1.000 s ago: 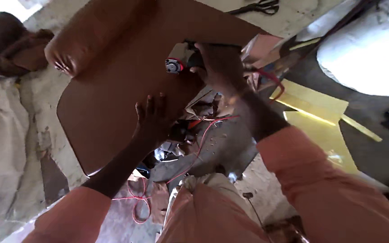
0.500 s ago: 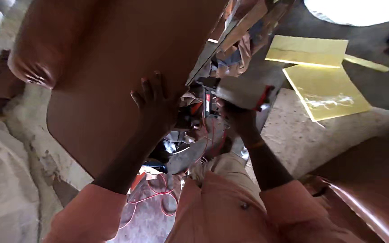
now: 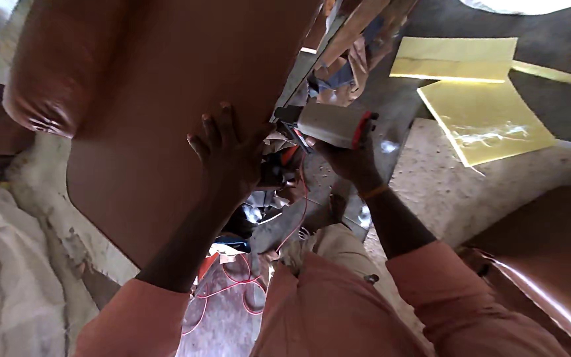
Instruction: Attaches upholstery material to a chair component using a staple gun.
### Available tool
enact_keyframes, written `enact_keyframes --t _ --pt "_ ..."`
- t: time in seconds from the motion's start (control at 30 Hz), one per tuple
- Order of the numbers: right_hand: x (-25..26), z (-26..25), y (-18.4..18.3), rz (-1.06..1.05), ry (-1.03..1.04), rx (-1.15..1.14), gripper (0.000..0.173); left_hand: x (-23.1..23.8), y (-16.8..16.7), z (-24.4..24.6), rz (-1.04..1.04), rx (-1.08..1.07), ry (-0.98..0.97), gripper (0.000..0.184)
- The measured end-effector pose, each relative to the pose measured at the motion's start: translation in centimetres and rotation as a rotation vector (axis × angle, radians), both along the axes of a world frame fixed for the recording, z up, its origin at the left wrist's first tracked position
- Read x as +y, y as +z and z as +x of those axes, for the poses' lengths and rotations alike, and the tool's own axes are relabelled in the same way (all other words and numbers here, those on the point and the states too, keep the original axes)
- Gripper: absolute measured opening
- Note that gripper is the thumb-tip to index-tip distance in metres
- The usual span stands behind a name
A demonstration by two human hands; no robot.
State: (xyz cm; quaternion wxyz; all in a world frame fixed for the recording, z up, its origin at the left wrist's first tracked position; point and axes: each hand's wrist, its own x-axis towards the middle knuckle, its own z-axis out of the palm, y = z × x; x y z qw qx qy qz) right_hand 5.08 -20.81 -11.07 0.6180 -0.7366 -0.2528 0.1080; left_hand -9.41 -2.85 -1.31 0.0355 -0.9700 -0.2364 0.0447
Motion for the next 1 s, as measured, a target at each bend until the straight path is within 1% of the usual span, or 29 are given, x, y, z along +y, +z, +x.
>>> enact_keyframes --t 0.1,0.33,0.43,0.47,0.57,0.63,0.73,0.83,0.9,0.97,1.0 --pt "0.4 0.2 -0.3 0.046 0.001 -0.001 0.052 -0.2 0.2 0.1 -0.004 0.015 0.012 0.043" --pt "0.6 1.0 -0.4 -0.066 0.028 -0.022 0.053 -0.3 0.0 0.1 0.008 0.011 0.021 0.042" --pt "0.0 0.8 -0.2 -0.083 0.023 0.012 0.056 -0.2 0.1 0.2 0.007 0.019 0.018 0.041" --pt "-0.1 0.7 -0.2 -0.09 0.026 0.005 0.059 -0.1 0.0 0.2 0.011 0.008 0.013 0.041" --pt "-0.4 0.3 -0.4 -0.108 0.03 -0.059 0.058 0.0 -0.4 -0.1 0.024 -0.017 0.003 0.04" --pt "-0.3 0.0 -0.5 -0.137 0.032 -0.032 0.062 -0.1 -0.3 -0.1 0.015 -0.026 0.004 0.039" --pt "0.2 -0.1 -1.1 -0.116 0.049 -0.021 0.069 -0.1 -0.1 0.0 0.005 -0.022 0.007 0.036" --pt "0.2 -0.2 -1.2 -0.144 0.065 -0.026 0.066 0.0 -0.3 -0.2 0.003 -0.035 0.002 0.035" --pt "0.0 -0.6 -1.0 -0.154 0.05 -0.012 0.062 0.0 -0.4 -0.3 -0.022 -0.074 0.003 0.043" --pt "-0.4 -1.2 -0.9 -0.16 0.046 0.001 0.064 0.1 -0.2 -0.4 -0.07 -0.126 0.032 0.058" --pt "-0.6 -1.6 -1.0 -0.154 0.046 -0.004 0.063 0.1 -0.1 -0.4 -0.089 -0.156 0.05 0.062"
